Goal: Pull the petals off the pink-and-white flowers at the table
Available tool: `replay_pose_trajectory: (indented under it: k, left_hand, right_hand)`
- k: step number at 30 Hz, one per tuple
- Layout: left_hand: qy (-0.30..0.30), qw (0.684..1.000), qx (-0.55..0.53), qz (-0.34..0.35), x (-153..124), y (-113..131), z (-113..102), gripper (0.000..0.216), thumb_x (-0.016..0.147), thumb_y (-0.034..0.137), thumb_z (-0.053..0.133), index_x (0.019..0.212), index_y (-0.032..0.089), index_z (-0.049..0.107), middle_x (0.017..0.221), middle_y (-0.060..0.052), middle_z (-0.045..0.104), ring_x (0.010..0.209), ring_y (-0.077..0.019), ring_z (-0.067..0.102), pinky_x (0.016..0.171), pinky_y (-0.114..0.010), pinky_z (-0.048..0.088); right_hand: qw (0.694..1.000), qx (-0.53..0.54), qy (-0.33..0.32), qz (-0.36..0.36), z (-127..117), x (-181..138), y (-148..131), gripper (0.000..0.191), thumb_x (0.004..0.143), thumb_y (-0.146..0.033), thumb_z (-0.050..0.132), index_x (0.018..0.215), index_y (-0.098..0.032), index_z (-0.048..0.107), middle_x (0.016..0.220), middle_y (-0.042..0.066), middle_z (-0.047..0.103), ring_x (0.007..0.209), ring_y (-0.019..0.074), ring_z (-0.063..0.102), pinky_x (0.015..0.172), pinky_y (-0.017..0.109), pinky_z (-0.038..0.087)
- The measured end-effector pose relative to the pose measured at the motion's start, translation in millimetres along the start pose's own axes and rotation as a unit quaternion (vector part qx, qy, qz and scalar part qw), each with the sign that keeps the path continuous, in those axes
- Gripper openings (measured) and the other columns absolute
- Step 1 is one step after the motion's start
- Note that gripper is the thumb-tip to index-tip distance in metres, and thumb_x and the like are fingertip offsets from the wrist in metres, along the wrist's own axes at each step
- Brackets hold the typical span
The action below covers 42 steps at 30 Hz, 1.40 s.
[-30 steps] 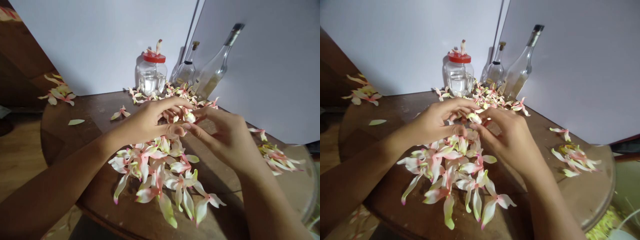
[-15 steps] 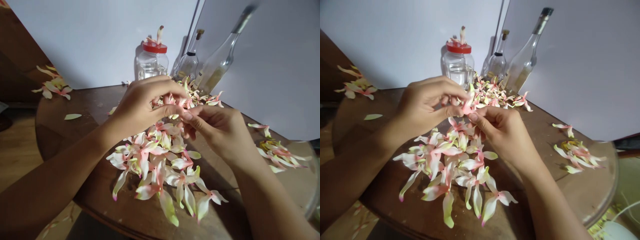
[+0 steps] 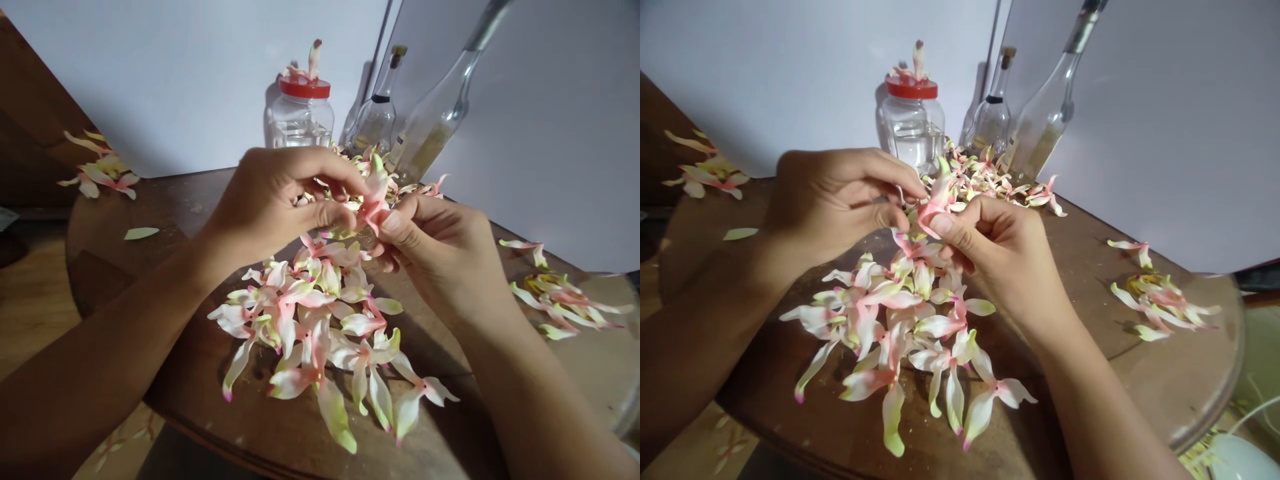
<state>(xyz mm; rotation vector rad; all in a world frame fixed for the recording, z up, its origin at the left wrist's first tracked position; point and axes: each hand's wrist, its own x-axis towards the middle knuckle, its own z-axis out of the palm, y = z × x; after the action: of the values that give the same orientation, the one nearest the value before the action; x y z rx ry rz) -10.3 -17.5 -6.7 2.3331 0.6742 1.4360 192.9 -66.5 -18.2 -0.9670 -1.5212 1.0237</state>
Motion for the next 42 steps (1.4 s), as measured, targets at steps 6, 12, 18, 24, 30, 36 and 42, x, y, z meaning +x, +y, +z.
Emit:
replay_pose_trajectory:
  k: [6,12,18,24,30,36,42]
  left_hand:
    - [-0.01,1.0,0.01,0.024,0.3,3.0,1.9,0.006,0.082,0.022,0.08,0.084,0.028,0.08,0.092,0.0,0.078,0.083,-0.017,0.073,0.081,-0.032,0.059]
    - [0.03,0.993,-0.115,-0.022,-1.4,-12.8,8.5,0.004,0.079,0.024,0.083,0.079,0.025,0.08,0.083,-0.001,0.077,0.076,-0.0148,0.071,0.07,-0.03,0.059]
    - [0.044,0.966,-0.223,-0.123,-8.0,-16.8,22.8,0.021,0.081,0.039,0.082,0.083,0.019,0.076,0.083,-0.004,0.074,0.075,-0.0164,0.069,0.065,-0.031,0.057]
    - [0.097,0.943,-0.289,-0.137,-0.3,-35.4,8.5,0.023,0.088,0.036,0.074,0.072,0.021,0.067,0.064,0.001,0.055,0.057,-0.0085,0.047,0.055,-0.025,0.042]
    - [0.176,0.958,-0.209,-0.092,11.3,-55.0,-31.2,0.022,0.09,0.036,0.074,0.073,0.022,0.068,0.062,0.002,0.053,0.058,-0.0085,0.041,0.055,-0.028,0.035]
    - [-0.14,0.988,-0.067,0.001,3.7,-26.9,-27.0,0.014,0.082,0.034,0.081,0.095,0.029,0.079,0.088,-0.003,0.076,0.074,-0.0163,0.066,0.064,-0.03,0.05]
    - [-0.021,0.997,0.025,0.073,-1.7,-10.2,1.6,0.018,0.087,0.027,0.076,0.105,0.028,0.078,0.101,-0.005,0.077,0.084,-0.0157,0.07,0.07,-0.028,0.053]
  right_hand:
    - [0.997,0.059,-0.035,0.026,1.3,-1.0,1.1,0.031,0.085,-0.04,0.079,0.069,-0.021,0.063,0.064,-0.001,0.063,0.051,0.0106,0.053,0.047,0.026,0.041]
    - [0.991,0.111,-0.073,0.033,0.5,0.6,3.8,0.03,0.087,-0.039,0.078,0.07,-0.019,0.064,0.065,-0.001,0.067,0.05,0.0099,0.056,0.047,0.025,0.042]
    - [0.988,0.131,-0.082,0.027,-2.4,2.0,5.9,0.029,0.088,-0.036,0.077,0.069,-0.018,0.064,0.065,0.0,0.068,0.049,0.0091,0.053,0.049,0.024,0.041]
    - [0.994,0.059,-0.088,0.032,-3.4,2.0,-2.1,0.026,0.086,-0.031,0.079,0.071,-0.017,0.064,0.06,-0.001,0.064,0.048,0.0085,0.055,0.046,0.021,0.043]
    - [0.99,0.125,-0.055,0.044,-6.3,4.0,0.9,0.042,0.085,-0.029,0.08,0.11,-0.029,0.046,0.065,-0.006,0.067,0.05,0.0114,0.058,0.049,0.021,0.045]
    - [0.992,0.111,-0.019,0.049,-17.3,10.4,4.0,0.024,0.086,-0.032,0.079,0.102,-0.019,0.065,0.079,0.001,0.07,0.062,0.0104,0.061,0.057,0.022,0.05]
    - [0.996,0.034,-0.067,0.049,-3.1,6.0,-3.0,0.022,0.086,-0.037,0.079,0.084,-0.016,0.072,0.066,0.0,0.066,0.055,0.0098,0.055,0.051,0.022,0.043]
